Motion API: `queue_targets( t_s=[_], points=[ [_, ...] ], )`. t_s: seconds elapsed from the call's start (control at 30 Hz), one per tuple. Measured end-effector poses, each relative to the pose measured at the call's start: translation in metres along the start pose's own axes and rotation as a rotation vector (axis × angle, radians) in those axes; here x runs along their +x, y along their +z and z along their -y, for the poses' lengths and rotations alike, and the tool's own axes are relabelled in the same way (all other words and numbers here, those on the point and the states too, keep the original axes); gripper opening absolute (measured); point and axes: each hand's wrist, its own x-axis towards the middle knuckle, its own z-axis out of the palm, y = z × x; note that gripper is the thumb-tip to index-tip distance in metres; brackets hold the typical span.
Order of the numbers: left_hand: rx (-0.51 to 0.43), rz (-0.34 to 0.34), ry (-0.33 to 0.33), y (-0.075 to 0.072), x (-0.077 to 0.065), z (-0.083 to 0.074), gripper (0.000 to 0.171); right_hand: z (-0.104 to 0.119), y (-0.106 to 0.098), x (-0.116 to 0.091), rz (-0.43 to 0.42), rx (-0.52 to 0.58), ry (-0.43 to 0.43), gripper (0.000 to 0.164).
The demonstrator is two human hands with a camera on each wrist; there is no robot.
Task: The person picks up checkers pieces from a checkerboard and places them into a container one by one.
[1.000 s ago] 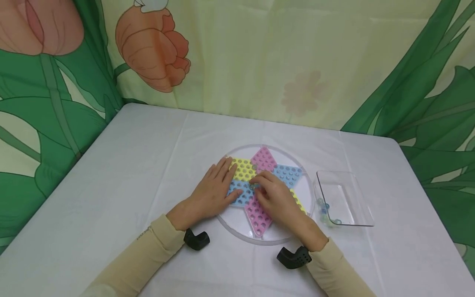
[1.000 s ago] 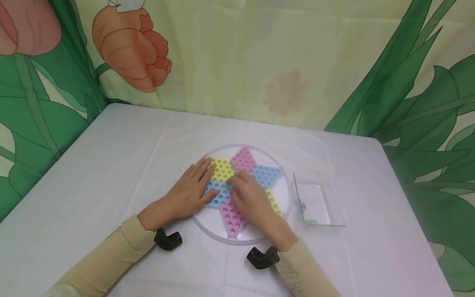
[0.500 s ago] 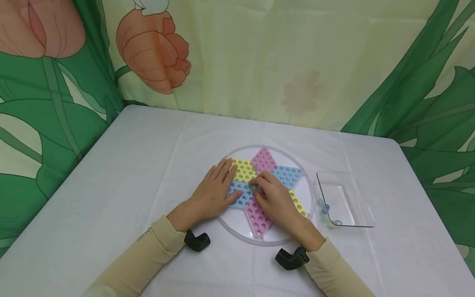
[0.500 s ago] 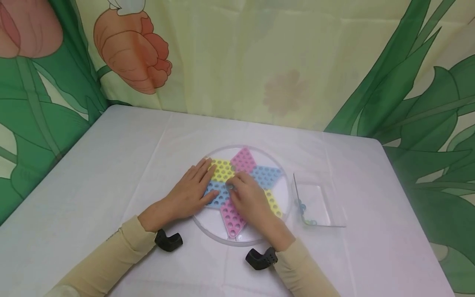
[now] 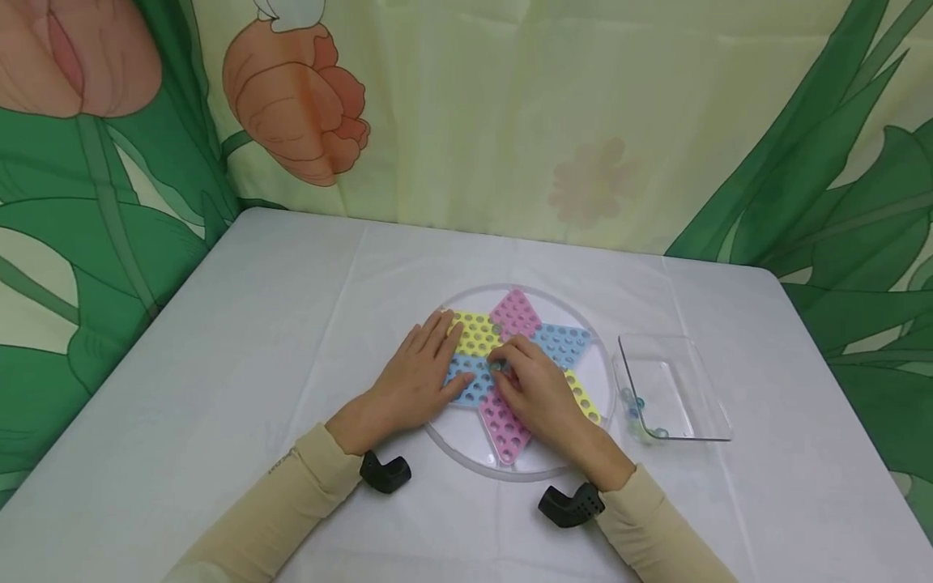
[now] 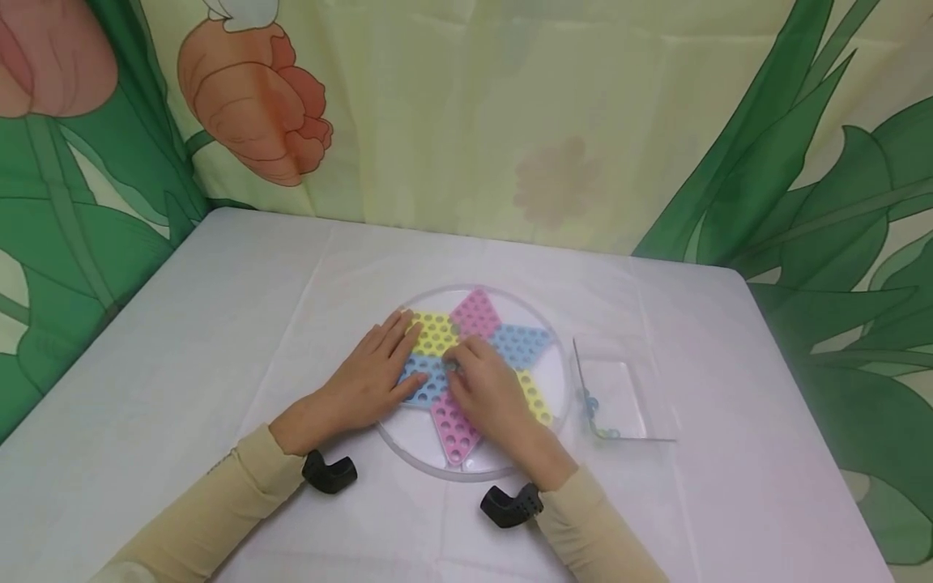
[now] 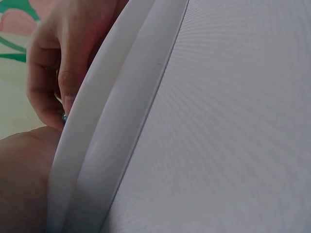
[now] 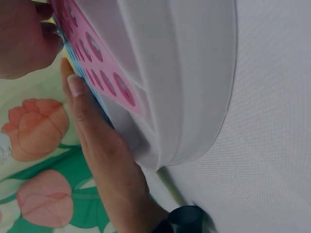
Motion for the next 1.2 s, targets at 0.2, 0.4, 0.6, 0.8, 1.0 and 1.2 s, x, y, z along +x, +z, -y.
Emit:
queue_targets(
  t_s=[0.2, 0.4, 0.6, 0.8, 1.0, 1.2],
  points=[
    [-0.004, 0.002, 0.004, -0.002, 0.000, 0.000, 0.077, 0.001, -0.008, 0.001, 0.024, 0.078, 0.040, 0.015],
    [-0.003, 0.001, 0.000, 0.000, 0.000, 0.001, 0.077, -0.001, -0.022, 0.002, 0.011, 0.152, 0.060, 0.015],
    [-0.013, 0.014, -0.005, 0.000, 0.000, 0.001, 0.077, -0.006, -0.033, 0.003, -0.037, 0.174, 0.017, 0.017],
    [-0.022, 0.010, -0.001, 0.000, 0.000, 0.002, 0.077, -0.007, -0.047, 0.003, -0.104, 0.128, -0.005, 0.013],
    [-0.024, 0.006, 0.002, -0.001, 0.000, 0.001, 0.077, -0.007, -0.058, 0.001, -0.119, 0.095, 0.052, 0.012],
    [-0.027, 0.007, 0.001, -0.001, -0.001, 0.000, 0.077, -0.011, -0.066, -0.002, -0.148, 0.091, 0.068, 0.013]
  ],
)
